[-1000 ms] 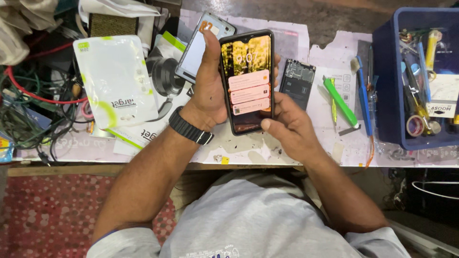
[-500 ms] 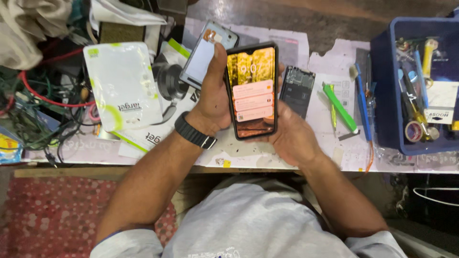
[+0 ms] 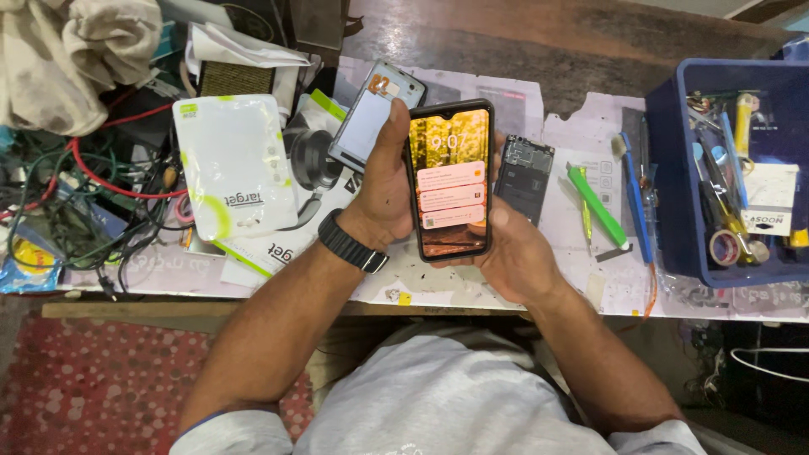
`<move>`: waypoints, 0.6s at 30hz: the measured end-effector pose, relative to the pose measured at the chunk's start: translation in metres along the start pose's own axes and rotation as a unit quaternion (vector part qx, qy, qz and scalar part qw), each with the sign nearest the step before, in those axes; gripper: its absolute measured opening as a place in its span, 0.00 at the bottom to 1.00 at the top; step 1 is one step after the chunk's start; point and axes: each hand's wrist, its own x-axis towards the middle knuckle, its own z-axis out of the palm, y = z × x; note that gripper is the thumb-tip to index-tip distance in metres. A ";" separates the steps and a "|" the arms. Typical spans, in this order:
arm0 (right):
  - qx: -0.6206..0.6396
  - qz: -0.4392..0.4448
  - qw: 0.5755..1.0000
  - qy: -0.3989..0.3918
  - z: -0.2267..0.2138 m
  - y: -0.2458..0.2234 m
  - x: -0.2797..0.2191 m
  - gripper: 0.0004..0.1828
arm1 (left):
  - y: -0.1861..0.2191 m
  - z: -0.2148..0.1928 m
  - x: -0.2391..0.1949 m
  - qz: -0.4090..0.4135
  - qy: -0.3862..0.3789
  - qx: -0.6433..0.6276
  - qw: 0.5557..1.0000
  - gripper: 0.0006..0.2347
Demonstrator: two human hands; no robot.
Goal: The person tests a smartphone by interacting with the touchscreen and adjusting the volume. They then use a green screwdriver to unscrew and remove a metal bracket from the internal chassis of a disassembled smartphone.
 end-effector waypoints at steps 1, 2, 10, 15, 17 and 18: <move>-0.008 -0.017 1.000 -0.009 0.000 -0.001 -0.001 0.35 | 0.000 0.000 0.000 -0.002 0.001 -0.001 1.000 0.39; -0.007 -0.018 1.000 -0.007 0.000 -0.001 -0.002 0.34 | 0.000 0.000 0.000 -0.004 0.002 -0.002 1.000 0.39; -0.001 -0.022 1.000 0.016 -0.008 0.000 -0.004 0.30 | -0.001 0.000 0.001 -0.006 -0.004 -0.012 1.000 0.40; 0.002 -0.021 0.999 0.023 -0.006 0.001 -0.003 0.28 | 0.000 0.001 0.001 -0.004 0.001 -0.001 1.000 0.39; -0.033 -0.037 0.998 0.022 -0.002 0.002 -0.002 0.29 | 0.000 0.001 0.001 -0.006 0.005 0.000 1.000 0.39; -0.069 -0.055 0.996 0.019 0.000 0.003 -0.002 0.31 | -0.001 0.001 0.000 -0.008 0.006 -0.006 1.000 0.39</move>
